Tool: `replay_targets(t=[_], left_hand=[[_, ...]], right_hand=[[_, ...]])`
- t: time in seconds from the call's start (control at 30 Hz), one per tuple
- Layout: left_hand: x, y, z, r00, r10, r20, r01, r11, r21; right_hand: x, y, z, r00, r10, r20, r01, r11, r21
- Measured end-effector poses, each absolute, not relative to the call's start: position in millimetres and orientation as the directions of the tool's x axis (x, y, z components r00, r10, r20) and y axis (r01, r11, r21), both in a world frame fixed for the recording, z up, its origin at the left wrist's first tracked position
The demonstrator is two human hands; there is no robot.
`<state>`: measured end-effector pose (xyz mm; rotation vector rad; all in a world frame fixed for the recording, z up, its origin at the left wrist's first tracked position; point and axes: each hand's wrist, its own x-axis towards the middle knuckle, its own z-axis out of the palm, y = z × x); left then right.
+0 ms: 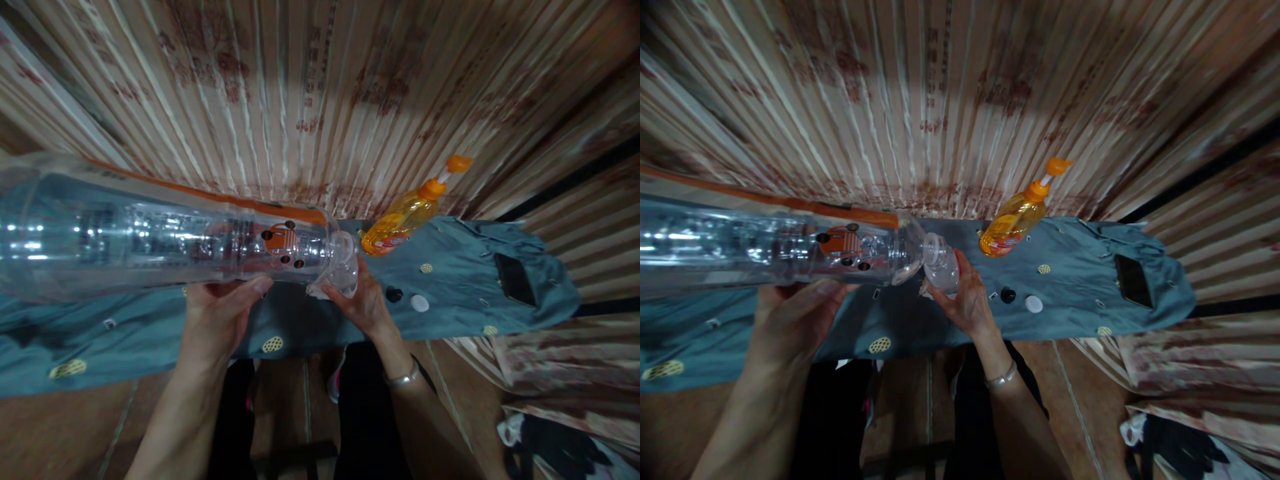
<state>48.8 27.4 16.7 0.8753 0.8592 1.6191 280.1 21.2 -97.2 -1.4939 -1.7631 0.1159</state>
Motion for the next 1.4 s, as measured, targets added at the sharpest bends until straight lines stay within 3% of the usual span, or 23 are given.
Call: replay_targets(t=[0.6, 1.4], left_hand=[[53.6, 25.2, 24.3, -0.233, 0.971, 0.060, -0.530, -0.179, 0.829], [53.4, 27.9, 21.5, -0.226, 0.969, 0.096, -0.540, -0.207, 0.816]], right_hand=[[279.1, 21.5, -93.7, 0.015, 0.859, 0.512, 0.776, 0.313, -0.548], [279.7, 21.2, -93.5, 0.017, 0.865, 0.501, 0.781, 0.302, -0.547]])
